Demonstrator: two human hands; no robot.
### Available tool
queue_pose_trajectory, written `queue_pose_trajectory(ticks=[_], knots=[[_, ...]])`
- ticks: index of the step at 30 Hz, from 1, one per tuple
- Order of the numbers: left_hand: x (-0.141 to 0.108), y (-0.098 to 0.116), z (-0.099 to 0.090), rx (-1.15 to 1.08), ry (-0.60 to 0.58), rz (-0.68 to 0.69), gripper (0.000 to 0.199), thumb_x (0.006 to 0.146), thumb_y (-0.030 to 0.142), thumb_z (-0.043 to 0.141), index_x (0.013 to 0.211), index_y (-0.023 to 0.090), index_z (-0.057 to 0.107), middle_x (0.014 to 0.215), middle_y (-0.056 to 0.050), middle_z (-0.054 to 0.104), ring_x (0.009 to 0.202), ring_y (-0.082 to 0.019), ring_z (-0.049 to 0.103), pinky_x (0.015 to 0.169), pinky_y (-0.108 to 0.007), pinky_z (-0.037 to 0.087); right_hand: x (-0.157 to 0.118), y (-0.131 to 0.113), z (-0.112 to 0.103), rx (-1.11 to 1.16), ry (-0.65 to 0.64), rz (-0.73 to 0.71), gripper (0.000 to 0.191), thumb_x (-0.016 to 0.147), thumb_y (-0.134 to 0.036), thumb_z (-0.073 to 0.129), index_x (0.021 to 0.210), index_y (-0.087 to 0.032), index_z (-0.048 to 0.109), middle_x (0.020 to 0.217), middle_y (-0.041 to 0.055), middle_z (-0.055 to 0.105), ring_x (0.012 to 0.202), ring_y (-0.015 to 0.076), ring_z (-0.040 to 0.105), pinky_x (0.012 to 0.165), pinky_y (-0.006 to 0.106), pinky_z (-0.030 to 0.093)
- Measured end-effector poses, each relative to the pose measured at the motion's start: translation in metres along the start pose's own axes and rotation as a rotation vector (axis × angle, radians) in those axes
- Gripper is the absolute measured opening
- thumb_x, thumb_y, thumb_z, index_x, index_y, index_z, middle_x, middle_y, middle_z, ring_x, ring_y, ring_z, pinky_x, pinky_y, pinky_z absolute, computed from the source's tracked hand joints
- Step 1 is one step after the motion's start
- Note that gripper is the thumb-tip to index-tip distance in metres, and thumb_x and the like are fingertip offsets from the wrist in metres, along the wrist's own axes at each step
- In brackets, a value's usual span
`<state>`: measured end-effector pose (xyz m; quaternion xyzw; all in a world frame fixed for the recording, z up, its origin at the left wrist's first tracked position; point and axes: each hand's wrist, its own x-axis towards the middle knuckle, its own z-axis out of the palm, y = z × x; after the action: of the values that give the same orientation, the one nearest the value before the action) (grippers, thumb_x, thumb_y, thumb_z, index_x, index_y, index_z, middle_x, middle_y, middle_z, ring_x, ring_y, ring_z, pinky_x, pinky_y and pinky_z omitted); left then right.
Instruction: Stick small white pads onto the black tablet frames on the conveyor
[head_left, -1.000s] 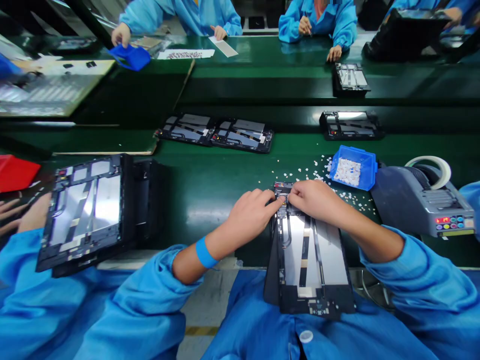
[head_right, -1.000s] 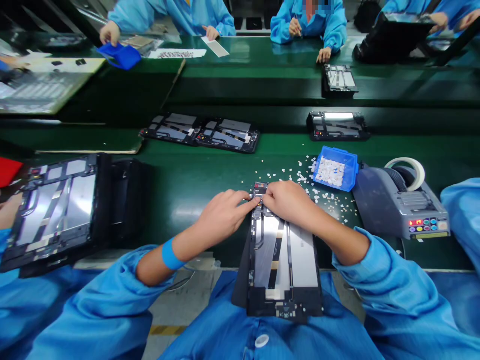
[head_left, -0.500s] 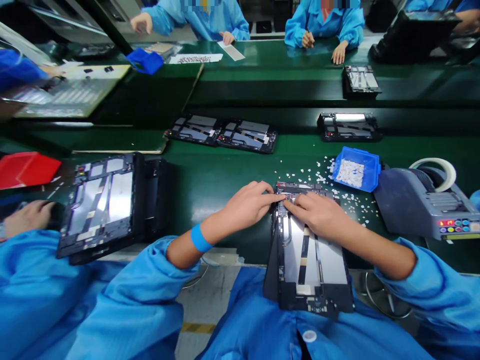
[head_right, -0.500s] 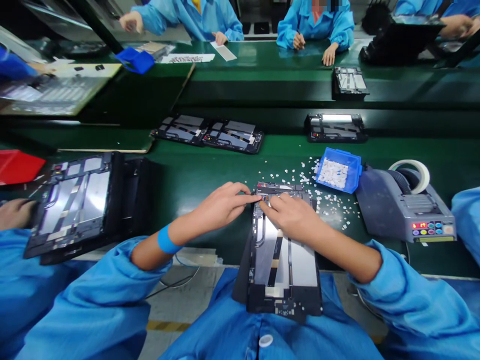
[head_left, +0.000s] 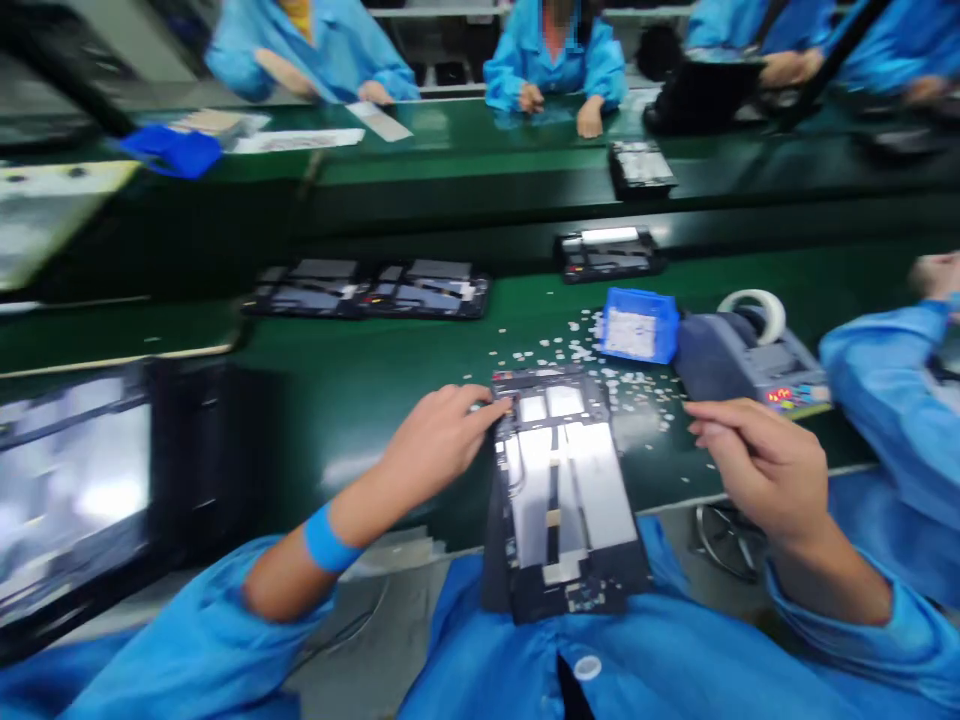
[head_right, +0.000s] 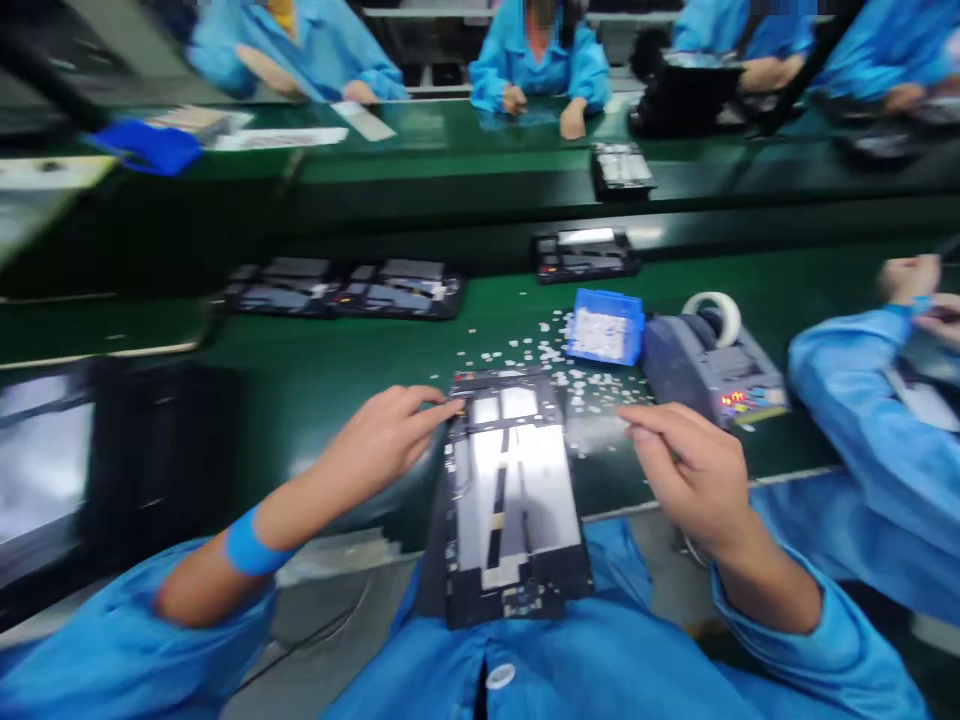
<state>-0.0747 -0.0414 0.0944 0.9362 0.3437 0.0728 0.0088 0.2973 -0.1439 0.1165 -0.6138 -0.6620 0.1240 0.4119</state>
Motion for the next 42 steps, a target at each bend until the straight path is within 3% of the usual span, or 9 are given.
queue_pose_trajectory(ticks=[3, 5, 9, 16, 20, 24, 32, 37, 42], knots=[[0.003, -0.011, 0.004, -0.055, -0.009, -0.003, 0.044, 0.102, 0.023, 0.039, 0.134, 0.021, 0.070, 0.121, -0.014, 0.070, 0.097, -0.030, 0.065, 0.081, -0.044, 0.054, -0.022, 0.052, -0.034, 0.202, 0.445, 0.401, 0.017, 0.090, -0.037, 0.068, 0.095, -0.022, 0.073, 0.075, 0.0002, 0.068, 0.058, 0.0128, 0.060, 0.053, 0.025, 0.049], [0.007, -0.021, 0.008, -0.097, 0.004, -0.019, 0.044, 0.104, 0.029, 0.037, 0.132, 0.023, 0.070, 0.121, -0.013, 0.070, 0.097, -0.031, 0.066, 0.081, -0.047, 0.056, -0.031, 0.088, -0.050, 0.380, 0.599, 0.657, 0.026, 0.079, -0.043, 0.077, 0.085, -0.021, 0.065, 0.068, -0.0040, 0.062, 0.050, 0.0079, 0.052, 0.044, 0.019, 0.040], [0.015, -0.032, 0.011, -0.162, 0.070, 0.005, 0.043, 0.104, 0.039, 0.034, 0.122, 0.030, 0.072, 0.118, -0.013, 0.070, 0.095, -0.035, 0.067, 0.080, -0.053, 0.056, -0.043, 0.132, -0.056, 0.507, 0.542, 0.880, 0.044, 0.063, -0.051, 0.087, 0.083, -0.019, 0.065, 0.071, -0.0021, 0.064, 0.045, 0.0069, 0.051, 0.035, 0.017, 0.032], [0.015, -0.029, 0.004, -0.161, 0.080, -0.043, 0.042, 0.100, 0.048, 0.040, 0.118, 0.033, 0.074, 0.118, -0.010, 0.070, 0.100, -0.038, 0.068, 0.086, -0.058, 0.055, -0.039, 0.147, -0.035, 0.706, 0.412, 0.944, 0.043, 0.058, -0.047, 0.089, 0.073, -0.019, 0.060, 0.062, -0.0032, 0.058, 0.045, 0.0061, 0.047, 0.036, 0.016, 0.032], [0.001, -0.022, -0.007, -0.227, 0.166, -0.156, 0.036, 0.097, 0.050, 0.043, 0.113, 0.035, 0.072, 0.113, -0.005, 0.071, 0.101, -0.035, 0.067, 0.089, -0.056, 0.055, -0.046, 0.129, -0.033, 0.693, 0.435, 0.922, 0.042, 0.058, -0.044, 0.089, 0.067, -0.019, 0.056, 0.056, -0.0057, 0.052, 0.043, 0.0046, 0.041, 0.035, 0.014, 0.028], [0.001, 0.008, -0.020, -0.442, 0.237, -0.290, 0.024, 0.095, 0.042, 0.055, 0.109, 0.033, 0.072, 0.107, -0.001, 0.074, 0.098, -0.027, 0.070, 0.086, -0.043, 0.057, -0.049, 0.076, -0.011, 0.703, 0.373, 0.841, 0.034, 0.070, -0.044, 0.086, 0.076, -0.018, 0.066, 0.063, -0.0014, 0.063, 0.048, 0.0072, 0.050, 0.040, 0.017, 0.037], [0.053, 0.079, -0.016, -1.357, 0.107, -0.510, 0.035, 0.083, 0.029, 0.069, 0.116, 0.018, 0.068, 0.099, -0.005, 0.073, 0.075, -0.015, 0.063, 0.069, -0.028, 0.052, 0.011, -0.039, 0.078, 0.718, -0.154, 0.435, 0.021, 0.090, -0.041, 0.073, 0.091, -0.020, 0.076, 0.073, 0.0018, 0.073, 0.058, 0.0124, 0.061, 0.053, 0.023, 0.048], [0.048, 0.064, -0.012, -1.537, 0.262, -0.629, 0.016, 0.086, 0.033, 0.070, 0.089, 0.018, 0.065, 0.081, -0.001, 0.066, 0.071, -0.012, 0.057, 0.068, -0.025, 0.047, 0.029, -0.061, 0.107, 0.637, -0.353, 0.223, 0.021, 0.097, -0.034, 0.063, 0.096, -0.021, 0.079, 0.077, 0.0013, 0.075, 0.062, 0.0141, 0.065, 0.059, 0.026, 0.051], [0.014, 0.025, -0.018, -1.109, 0.343, -0.607, 0.012, 0.094, 0.030, 0.062, 0.086, 0.020, 0.065, 0.088, -0.002, 0.071, 0.081, -0.016, 0.062, 0.075, -0.029, 0.048, 0.050, -0.041, 0.114, 0.243, -0.346, -0.118, 0.024, 0.102, -0.028, 0.056, 0.107, -0.022, 0.079, 0.100, 0.0057, 0.080, 0.088, 0.0201, 0.072, 0.079, 0.033, 0.055]])
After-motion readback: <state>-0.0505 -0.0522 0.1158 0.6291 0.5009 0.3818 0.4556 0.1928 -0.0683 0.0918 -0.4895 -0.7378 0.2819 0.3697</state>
